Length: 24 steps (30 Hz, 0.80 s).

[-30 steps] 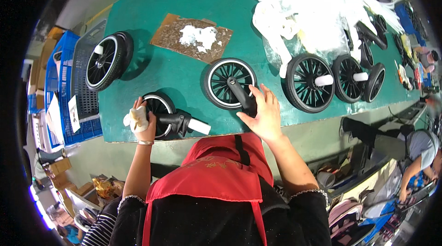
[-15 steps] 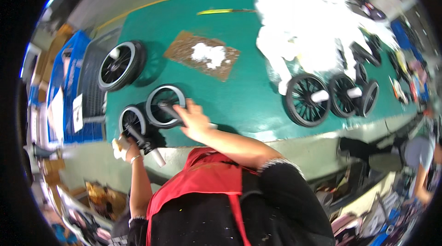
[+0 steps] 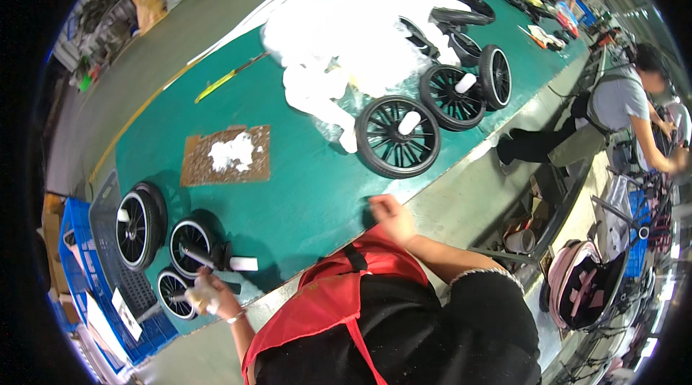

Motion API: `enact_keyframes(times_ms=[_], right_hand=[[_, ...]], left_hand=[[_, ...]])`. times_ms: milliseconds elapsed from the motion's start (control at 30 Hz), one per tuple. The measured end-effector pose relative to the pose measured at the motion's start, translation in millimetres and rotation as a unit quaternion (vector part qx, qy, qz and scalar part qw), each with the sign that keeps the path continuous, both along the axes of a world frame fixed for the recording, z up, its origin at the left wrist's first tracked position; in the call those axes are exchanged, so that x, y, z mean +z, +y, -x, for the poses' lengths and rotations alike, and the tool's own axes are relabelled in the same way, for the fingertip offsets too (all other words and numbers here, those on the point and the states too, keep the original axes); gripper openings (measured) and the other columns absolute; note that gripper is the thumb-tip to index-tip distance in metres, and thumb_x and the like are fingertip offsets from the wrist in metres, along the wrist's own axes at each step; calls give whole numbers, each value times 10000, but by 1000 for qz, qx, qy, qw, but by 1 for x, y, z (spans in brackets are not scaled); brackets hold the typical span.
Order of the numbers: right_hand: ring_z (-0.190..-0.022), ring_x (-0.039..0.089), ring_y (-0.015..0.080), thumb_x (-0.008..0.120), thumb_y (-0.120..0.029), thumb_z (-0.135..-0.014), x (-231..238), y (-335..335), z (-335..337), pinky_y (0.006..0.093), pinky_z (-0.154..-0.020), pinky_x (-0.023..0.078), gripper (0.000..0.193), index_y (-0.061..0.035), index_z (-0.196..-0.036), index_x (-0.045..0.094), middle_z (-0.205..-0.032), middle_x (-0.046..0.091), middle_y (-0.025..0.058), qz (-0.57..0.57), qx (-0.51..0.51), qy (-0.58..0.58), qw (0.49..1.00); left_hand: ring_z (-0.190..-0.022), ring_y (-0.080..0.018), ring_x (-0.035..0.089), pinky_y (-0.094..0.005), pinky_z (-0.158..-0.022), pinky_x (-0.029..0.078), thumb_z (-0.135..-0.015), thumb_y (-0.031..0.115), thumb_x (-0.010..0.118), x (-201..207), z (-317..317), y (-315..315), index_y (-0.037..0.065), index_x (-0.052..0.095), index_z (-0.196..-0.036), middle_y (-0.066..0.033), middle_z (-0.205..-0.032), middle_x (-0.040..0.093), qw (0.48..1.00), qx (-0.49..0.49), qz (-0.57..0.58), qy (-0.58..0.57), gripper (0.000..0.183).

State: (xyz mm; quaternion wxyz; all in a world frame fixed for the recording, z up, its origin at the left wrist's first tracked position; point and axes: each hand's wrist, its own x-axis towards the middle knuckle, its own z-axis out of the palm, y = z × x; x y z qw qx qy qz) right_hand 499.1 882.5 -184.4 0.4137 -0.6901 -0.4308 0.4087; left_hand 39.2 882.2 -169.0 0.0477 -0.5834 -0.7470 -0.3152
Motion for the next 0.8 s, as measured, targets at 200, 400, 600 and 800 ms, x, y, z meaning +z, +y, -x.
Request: enact_keyframes(times_ms=[200, 400, 600, 800], right_hand=[[-772, 557, 117, 606, -210, -936, -14, 34, -176, 261, -595, 474, 378, -34, -1246, 480, -984, 589, 52, -22, -381, 22, 924], [-903, 574, 160, 746, -379, -820, -5, 114, -302, 321, -701, 517, 802, -3, -1395, 334, -1103, 568, 98, 42, -450, 65, 890], [-825, 625, 211, 759, -187, -723, -3, 136, -351, 364, -649, 532, 587, 7, -1182, 448, -986, 609, 103, 168, -330, 55, 927], [-644, 565, 209, 599, -21, -633, 8, 115, -348, 347, -590, 500, 285, -6, -911, 542, -665, 548, 78, 180, -280, 390, 858]], left_hand=[[-866, -214, 601, -351, -816, 469, -818, 196, 729, -13, -224, 76, 34, 642, -1011, -104, -918, 663, 921, -302, 133, -209, 267], [-1078, -313, 603, -359, -958, 427, -769, 577, 691, -11, -383, 139, 10, 625, -1147, -167, -1073, 667, 818, -162, 462, -301, 684], [-1197, -363, 540, -353, -1011, 393, -646, 693, 685, -37, -402, 155, 2, 570, -1277, -202, -1245, 610, 834, -99, 495, -221, 943], [-998, -358, 638, -409, -850, 485, -669, 501, 720, -51, -370, 135, 31, 651, -1117, -196, -1029, 683, 917, -9, 399, -31, 653]])
